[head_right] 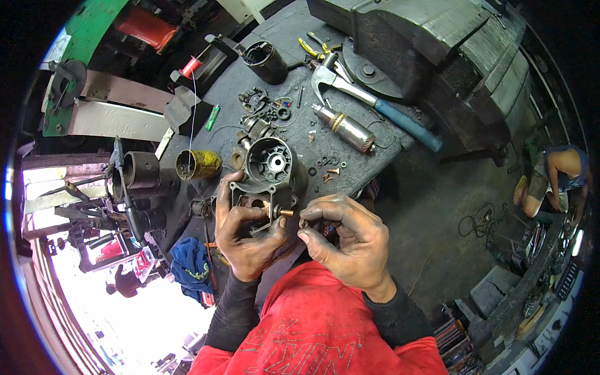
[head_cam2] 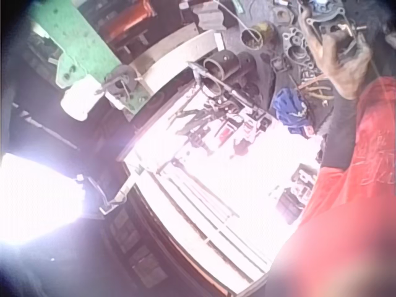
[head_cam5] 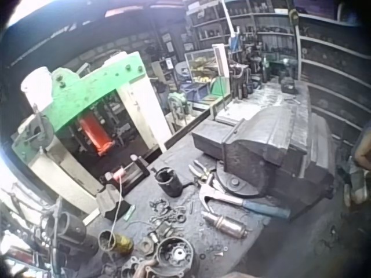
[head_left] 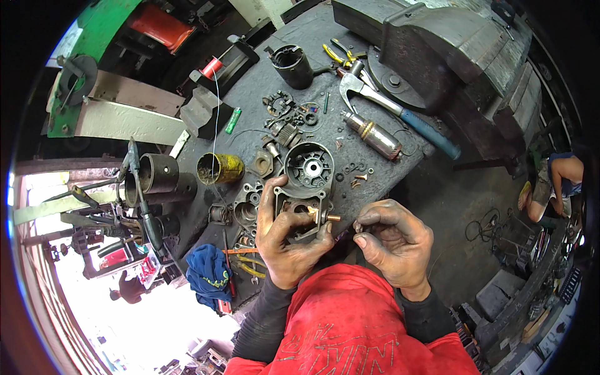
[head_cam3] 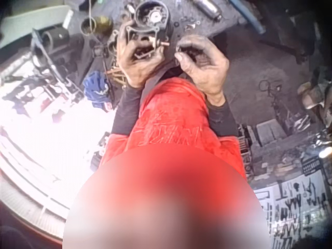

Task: The person assembles small mechanical components on a workbench, inserting pins and washers into a housing and using a hammer to tap them into place. They wipe parts with a cloth and repeatedly handle the housing and a cylindrical component while other people move in the background.

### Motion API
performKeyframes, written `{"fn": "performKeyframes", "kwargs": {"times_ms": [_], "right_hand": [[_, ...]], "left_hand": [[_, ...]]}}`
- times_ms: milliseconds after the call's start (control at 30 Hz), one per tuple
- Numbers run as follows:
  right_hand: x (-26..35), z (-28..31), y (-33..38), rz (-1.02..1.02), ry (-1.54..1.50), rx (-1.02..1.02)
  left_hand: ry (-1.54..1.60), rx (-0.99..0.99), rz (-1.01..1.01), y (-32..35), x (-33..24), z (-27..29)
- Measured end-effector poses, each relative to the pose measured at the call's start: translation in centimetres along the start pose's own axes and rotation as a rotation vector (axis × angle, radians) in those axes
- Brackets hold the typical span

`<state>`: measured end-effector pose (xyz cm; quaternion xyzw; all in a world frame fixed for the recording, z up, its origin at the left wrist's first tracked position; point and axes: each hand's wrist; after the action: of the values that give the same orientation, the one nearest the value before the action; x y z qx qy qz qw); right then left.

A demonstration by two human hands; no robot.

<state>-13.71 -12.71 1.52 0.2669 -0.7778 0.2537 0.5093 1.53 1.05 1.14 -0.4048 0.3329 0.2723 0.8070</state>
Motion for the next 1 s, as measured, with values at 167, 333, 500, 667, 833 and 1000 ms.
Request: {"fn": "performKeyframes", "kwargs": {"times_ms": [167,333,500,667,833,1000], "right_hand": [[0.15,0.1,0.28,-0.038,-0.071,-0.008],[0.08,-0.05,0.56,-0.104,-0.225,-0.013],[-0.08,-0.09,0.75,-0.119,-0.293,0.007],[0.01,-0.08,0.85,-0.148,-0.344,0.009],[0.31,-0.15,0.65,-0.245,-0.447,-0.019],[0.35,0.05,0.99,-0.305,-0.503,-0.043]], "left_hand": [[-0.023,0.002,-0.022,-0.05,-0.19,0.01],[-0.027,0.005,-0.026,-0.01,-0.09,0.13],[0.017,-0.002,0.003,0.05,0.23,0.05],[-0.017,0.003,-0.033,-0.12,0.05,0.2],[-0.019,-0.009,-0.028,-0.19,-0.22,0.1],[0.003,-0.022,-0.025,-0.24,-0.16,-0.05]]}}
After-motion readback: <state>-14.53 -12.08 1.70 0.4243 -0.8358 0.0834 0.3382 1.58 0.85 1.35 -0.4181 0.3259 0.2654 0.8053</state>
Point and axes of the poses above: each hand's wrist, its own y-axis away from the middle knuckle, its own z-axis out of the back of the hand, x = y × z, and after that the axes turned 7 degrees about -x, right-handed
